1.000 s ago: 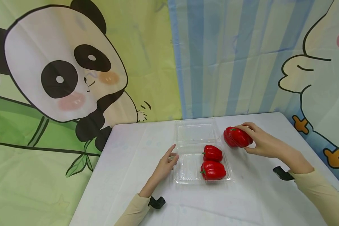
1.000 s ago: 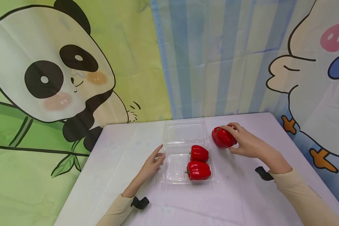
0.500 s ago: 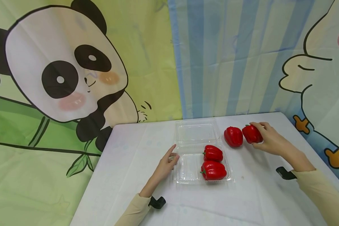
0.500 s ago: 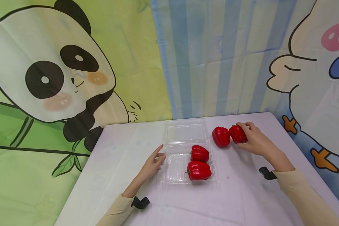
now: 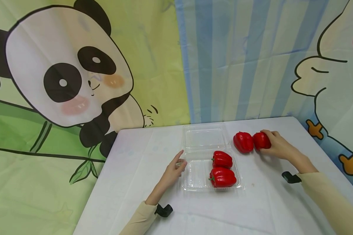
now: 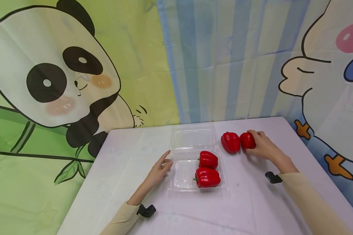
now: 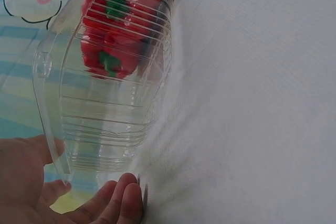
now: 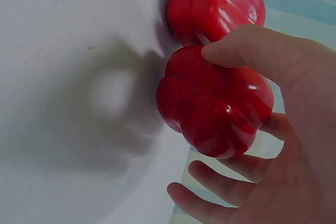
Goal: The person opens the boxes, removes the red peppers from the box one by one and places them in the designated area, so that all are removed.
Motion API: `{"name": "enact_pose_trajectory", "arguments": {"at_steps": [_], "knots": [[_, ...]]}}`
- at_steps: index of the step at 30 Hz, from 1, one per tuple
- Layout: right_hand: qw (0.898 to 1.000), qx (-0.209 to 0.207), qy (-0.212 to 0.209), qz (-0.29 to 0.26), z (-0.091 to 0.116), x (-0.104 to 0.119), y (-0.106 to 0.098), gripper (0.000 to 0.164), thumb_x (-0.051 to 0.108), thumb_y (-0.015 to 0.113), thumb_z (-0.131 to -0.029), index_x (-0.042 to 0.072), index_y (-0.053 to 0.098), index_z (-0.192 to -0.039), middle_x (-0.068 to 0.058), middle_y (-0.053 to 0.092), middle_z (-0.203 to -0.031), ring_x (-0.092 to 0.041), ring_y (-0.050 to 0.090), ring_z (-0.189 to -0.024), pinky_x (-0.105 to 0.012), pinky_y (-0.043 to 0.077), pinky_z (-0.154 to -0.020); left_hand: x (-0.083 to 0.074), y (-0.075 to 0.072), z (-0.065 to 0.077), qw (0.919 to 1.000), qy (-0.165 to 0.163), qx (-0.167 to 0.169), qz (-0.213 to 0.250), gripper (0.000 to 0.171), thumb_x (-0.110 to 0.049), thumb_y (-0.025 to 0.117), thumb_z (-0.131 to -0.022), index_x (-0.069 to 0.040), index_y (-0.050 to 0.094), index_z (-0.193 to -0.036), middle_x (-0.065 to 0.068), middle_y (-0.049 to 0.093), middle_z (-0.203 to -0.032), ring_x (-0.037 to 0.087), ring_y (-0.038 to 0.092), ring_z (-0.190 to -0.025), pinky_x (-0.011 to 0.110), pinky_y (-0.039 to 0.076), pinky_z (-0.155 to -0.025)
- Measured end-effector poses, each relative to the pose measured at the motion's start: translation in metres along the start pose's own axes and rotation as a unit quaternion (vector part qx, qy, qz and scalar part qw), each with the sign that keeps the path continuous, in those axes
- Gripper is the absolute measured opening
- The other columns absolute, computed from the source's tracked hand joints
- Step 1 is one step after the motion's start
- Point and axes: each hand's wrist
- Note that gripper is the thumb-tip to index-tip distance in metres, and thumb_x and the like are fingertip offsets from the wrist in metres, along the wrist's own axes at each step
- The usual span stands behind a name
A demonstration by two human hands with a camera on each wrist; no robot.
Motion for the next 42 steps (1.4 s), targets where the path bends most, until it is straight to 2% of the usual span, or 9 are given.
{"name": "enact_pose_trajectory", "arguments": {"at_steps": [13, 17, 25, 42], "knots": [[1.0, 0.016, 0.018, 0.009, -0.008, -0.001, 0.007, 0.09, 0.027, 0.076, -0.084, -0.003, 0.023, -0.15, -0.044, 0.028, -0.139, -0.063, 0.035, -0.12, -0.068, 0.053, -0.084, 0.004, 0.0, -0.001, 1.0, 0.005, 0.002, 0.002, 0.063, -0.039, 0.054, -0.104, -0.023, 0.028, -0.16, 0.02, 0.059, -0.135, 0.018, 0.067, -0.086, 0.026, 0.055, -0.066], [1.0, 0.017, 0.017, 0.016, -0.009, -0.001, 0.008, 0.092, 0.029, 0.076, -0.084, -0.003, 0.022, -0.151, -0.044, 0.028, -0.139, -0.064, 0.034, -0.12, -0.069, 0.052, -0.085, 0.004, 0.0, -0.001, 1.0, 0.004, 0.003, 0.003, 0.063, -0.038, 0.054, -0.104, -0.025, 0.028, -0.16, 0.02, 0.058, -0.135, 0.018, 0.067, -0.087, 0.027, 0.055, -0.067], [1.0, 0.015, 0.006, 0.018, -0.01, 0.002, 0.008, 0.097, 0.029, 0.079, -0.083, -0.003, 0.02, -0.152, -0.045, 0.027, -0.14, -0.065, 0.033, -0.122, -0.071, 0.049, -0.088, 0.006, 0.0, -0.002, 0.9999, 0.009, 0.003, 0.007, 0.06, -0.03, 0.053, -0.105, -0.021, 0.029, -0.159, 0.022, 0.058, -0.134, 0.019, 0.067, -0.086, 0.03, 0.055, -0.066], [0.999, 0.004, 0.006, 0.037, -0.009, 0.011, 0.007, 0.097, 0.028, 0.08, -0.083, 0.0, 0.021, -0.154, -0.043, 0.023, -0.146, -0.065, 0.028, -0.127, -0.073, 0.046, -0.09, 0.002, 0.0, -0.001, 1.0, 0.01, 0.001, 0.001, 0.061, -0.033, 0.053, -0.105, -0.022, 0.028, -0.16, 0.021, 0.059, -0.134, 0.019, 0.067, -0.088, 0.029, 0.056, -0.067]]}}
Point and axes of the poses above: each hand's wrist, its own z-axis away from the middle knuckle, its own y-axis out of the palm, x = y × z
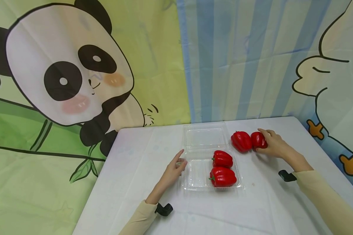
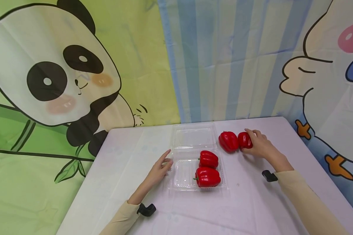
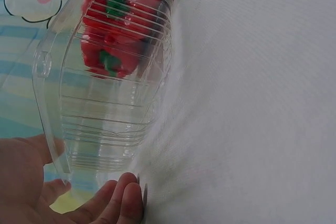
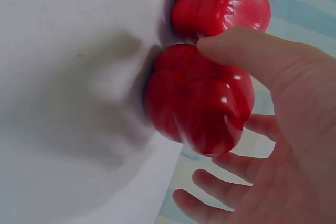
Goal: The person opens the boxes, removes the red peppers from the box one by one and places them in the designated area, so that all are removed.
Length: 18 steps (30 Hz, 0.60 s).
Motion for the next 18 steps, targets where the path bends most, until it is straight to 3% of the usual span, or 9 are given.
{"name": "enact_pose_trajectory", "arguments": {"at_steps": [8, 18], "knots": [[0.999, -0.013, -0.014, 0.043, 0.004, 0.017, -0.006, 0.095, 0.025, 0.081, -0.082, 0.004, 0.022, -0.154, -0.041, 0.021, -0.149, -0.066, 0.024, -0.131, -0.082, 0.031, -0.098, -0.002, -0.001, 0.001, 1.0, -0.003, -0.002, -0.005, 0.061, -0.032, 0.054, -0.105, -0.021, 0.028, -0.16, 0.02, 0.059, -0.133, 0.019, 0.067, -0.088, 0.03, 0.056, -0.068], [0.993, -0.028, -0.09, 0.065, 0.016, 0.057, -0.007, 0.096, 0.019, 0.084, -0.079, 0.01, 0.026, -0.155, -0.032, 0.027, -0.152, -0.057, 0.026, -0.136, -0.08, 0.032, -0.1, -0.002, -0.001, 0.001, 1.0, -0.004, 0.001, -0.001, 0.061, -0.03, 0.053, -0.105, -0.021, 0.027, -0.16, 0.02, 0.059, -0.134, 0.019, 0.067, -0.089, 0.031, 0.057, -0.069]]}}
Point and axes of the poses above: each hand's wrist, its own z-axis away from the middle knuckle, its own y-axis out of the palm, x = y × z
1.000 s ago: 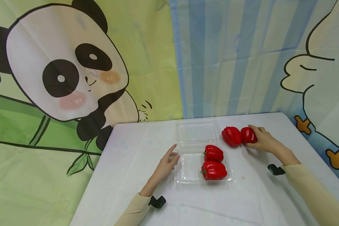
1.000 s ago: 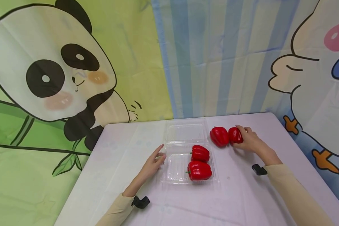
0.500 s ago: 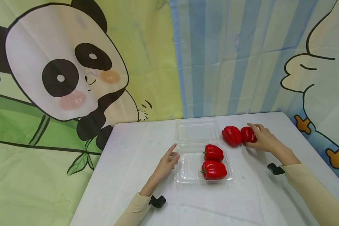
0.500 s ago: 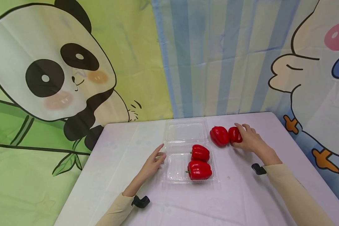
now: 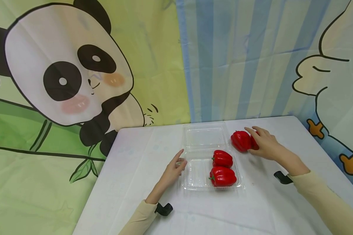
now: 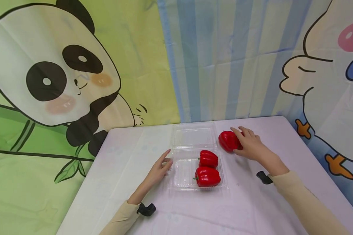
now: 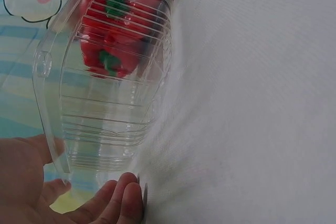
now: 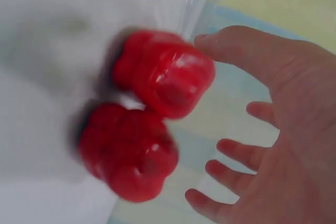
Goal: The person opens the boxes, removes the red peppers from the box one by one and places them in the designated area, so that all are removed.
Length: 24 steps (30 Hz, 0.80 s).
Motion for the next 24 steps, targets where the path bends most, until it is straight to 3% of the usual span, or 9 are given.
{"name": "enact_pose_trajectory", "arguments": {"at_steps": [7, 13, 20, 24], "knots": [[0.995, -0.007, -0.098, 0.008, 0.008, 0.031, 0.004, 0.1, 0.02, 0.09, -0.072, 0.015, 0.033, -0.154, -0.023, 0.037, -0.151, -0.044, 0.034, -0.138, -0.068, 0.047, -0.097, 0.0, 0.0, 0.0, 1.0, 0.001, 0.001, 0.0, 0.061, -0.034, 0.053, -0.105, -0.022, 0.028, -0.16, 0.02, 0.059, -0.135, 0.02, 0.068, -0.09, 0.03, 0.056, -0.068], [0.985, 0.004, -0.168, 0.027, 0.013, 0.054, 0.013, 0.101, 0.025, 0.091, -0.071, 0.019, 0.035, -0.155, -0.017, 0.041, -0.152, -0.037, 0.036, -0.14, -0.063, 0.047, -0.101, 0.0, 0.0, 0.0, 1.0, -0.002, 0.001, 0.0, 0.06, -0.034, 0.053, -0.105, -0.024, 0.028, -0.16, 0.02, 0.058, -0.136, 0.02, 0.068, -0.092, 0.031, 0.057, -0.069], [0.963, 0.072, -0.245, 0.081, 0.018, 0.078, 0.018, 0.102, 0.02, 0.091, -0.071, 0.025, 0.035, -0.155, -0.011, 0.042, -0.155, -0.035, 0.035, -0.143, -0.06, 0.044, -0.107, -0.001, -0.001, 0.0, 1.0, -0.003, 0.002, -0.004, 0.063, -0.037, 0.053, -0.105, -0.025, 0.026, -0.16, 0.019, 0.058, -0.135, 0.02, 0.068, -0.09, 0.03, 0.057, -0.069], [0.949, 0.115, -0.268, 0.116, 0.021, 0.09, 0.021, 0.104, 0.014, 0.091, -0.069, 0.026, 0.034, -0.156, -0.01, 0.04, -0.157, -0.036, 0.032, -0.146, -0.06, 0.043, -0.108, 0.0, -0.001, 0.0, 1.0, 0.001, 0.004, -0.004, 0.064, -0.039, 0.053, -0.105, -0.022, 0.026, -0.16, 0.019, 0.059, -0.135, 0.019, 0.068, -0.09, 0.03, 0.057, -0.069]]}}
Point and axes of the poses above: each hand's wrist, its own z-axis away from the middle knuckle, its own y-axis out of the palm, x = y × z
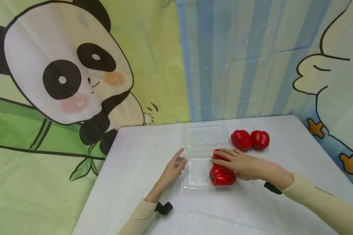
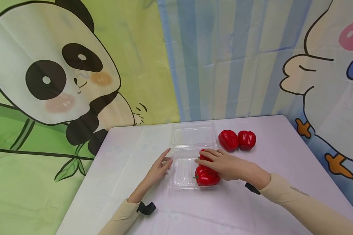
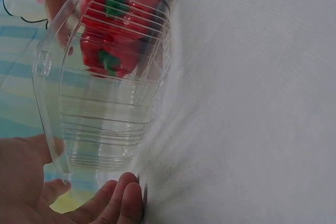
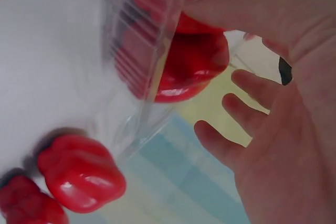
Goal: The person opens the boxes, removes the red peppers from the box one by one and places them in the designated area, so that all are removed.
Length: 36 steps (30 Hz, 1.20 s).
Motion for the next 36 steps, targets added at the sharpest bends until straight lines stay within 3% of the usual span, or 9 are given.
{"name": "enact_pose_trajectory", "arguments": {"at_steps": [9, 20, 30, 36], "knots": [[0.996, 0.074, -0.011, 0.049, -0.009, 0.014, -0.002, 0.112, 0.011, 0.092, -0.066, 0.029, 0.029, -0.158, -0.009, 0.033, -0.161, -0.034, 0.028, -0.148, -0.058, 0.043, -0.109, 0.001, 0.0, -0.001, 1.0, -0.001, 0.003, -0.001, 0.063, -0.037, 0.053, -0.105, -0.023, 0.026, -0.16, 0.018, 0.059, -0.134, 0.018, 0.068, -0.088, 0.027, 0.055, -0.068], [0.996, 0.067, -0.027, 0.053, -0.009, 0.013, 0.0, 0.11, 0.011, 0.09, -0.069, 0.03, 0.028, -0.158, -0.007, 0.033, -0.161, -0.032, 0.029, -0.148, -0.057, 0.044, -0.108, 0.0, 0.0, -0.001, 0.9999, -0.011, -0.002, -0.003, 0.061, -0.039, 0.053, -0.105, -0.03, 0.028, -0.159, 0.017, 0.059, -0.135, 0.018, 0.068, -0.09, 0.026, 0.055, -0.067], [0.987, 0.071, -0.073, 0.126, -0.009, 0.018, 0.006, 0.115, 0.017, 0.092, -0.068, 0.039, 0.024, -0.159, -0.003, 0.026, -0.165, -0.028, 0.026, -0.151, -0.051, 0.039, -0.115, -0.002, 0.0, 0.0, 1.0, -0.008, 0.003, -0.003, 0.061, -0.037, 0.053, -0.105, -0.026, 0.028, -0.16, 0.018, 0.059, -0.135, 0.019, 0.068, -0.09, 0.028, 0.055, -0.068], [0.976, 0.044, -0.112, 0.184, -0.007, 0.022, 0.007, 0.112, 0.024, 0.094, -0.064, 0.037, 0.032, -0.156, -0.002, 0.034, -0.162, -0.028, 0.033, -0.148, -0.052, 0.038, -0.115, -0.003, 0.0, -0.001, 1.0, -0.005, 0.004, 0.001, 0.062, -0.037, 0.053, -0.105, -0.025, 0.028, -0.16, 0.019, 0.06, -0.134, 0.02, 0.069, -0.092, 0.027, 0.055, -0.067]]}}
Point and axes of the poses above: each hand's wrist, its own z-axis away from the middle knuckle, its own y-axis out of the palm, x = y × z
